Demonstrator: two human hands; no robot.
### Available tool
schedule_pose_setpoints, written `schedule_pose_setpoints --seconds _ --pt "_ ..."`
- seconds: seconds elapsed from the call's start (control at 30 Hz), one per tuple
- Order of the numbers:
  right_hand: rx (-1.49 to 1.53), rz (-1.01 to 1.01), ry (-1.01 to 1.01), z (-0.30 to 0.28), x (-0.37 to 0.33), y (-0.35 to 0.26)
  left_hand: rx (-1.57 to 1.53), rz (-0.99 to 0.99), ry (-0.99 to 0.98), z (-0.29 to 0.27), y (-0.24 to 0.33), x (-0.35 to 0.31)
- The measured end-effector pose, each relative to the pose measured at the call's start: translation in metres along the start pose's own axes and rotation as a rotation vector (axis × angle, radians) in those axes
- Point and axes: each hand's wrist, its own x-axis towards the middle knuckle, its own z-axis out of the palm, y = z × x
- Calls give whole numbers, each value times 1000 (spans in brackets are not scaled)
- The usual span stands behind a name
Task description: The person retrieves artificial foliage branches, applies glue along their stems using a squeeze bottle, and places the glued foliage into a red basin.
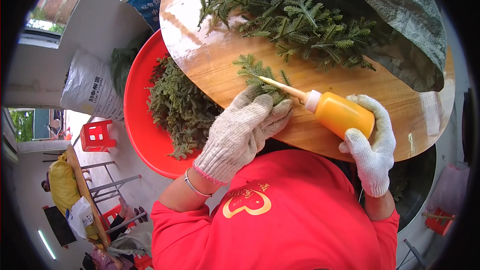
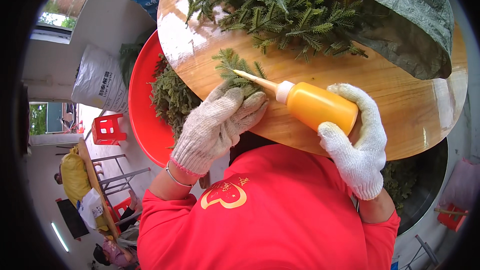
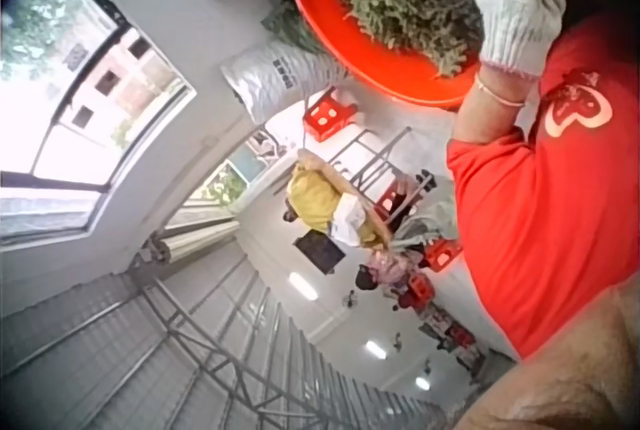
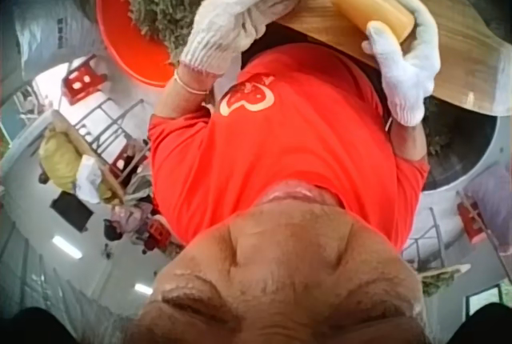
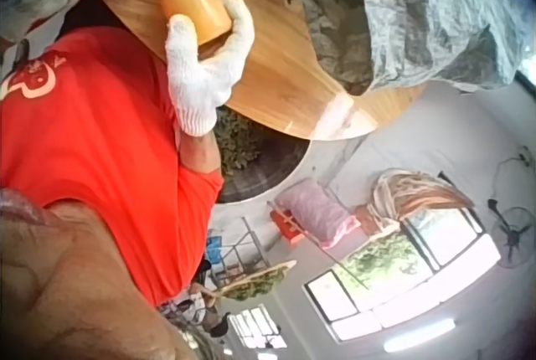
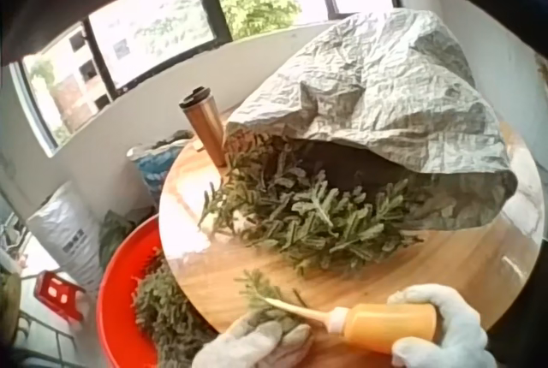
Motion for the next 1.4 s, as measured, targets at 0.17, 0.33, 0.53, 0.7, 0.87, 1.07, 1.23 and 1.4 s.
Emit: schedule_pose_setpoints --seconds 0.17,0.33,0.53,0.7,0.87,1.07,1.23,1.4 --pt "-182 -47 -2 -2 4 2 204 -135 48 11 27 -29" --pt "-203 -79 0 -2 5 5 986 540 390 -1 26 -32" --pt "-237 -91 3 1 4 5 1935 926 344 -19 18 16" --pt "-282 -74 32 1 3 3 2020 891 366 -26 15 27" --pt "-150 16 149 -1 -5 3 1964 883 336 -21 16 29" --pt "-235 -83 102 2 1 10 1919 889 348 -21 19 27" --pt "-282 -99 105 0 2 9 1824 895 379 -28 26 36" --pt "-292 -160 83 -5 0 16 1928 964 414 -30 25 38"
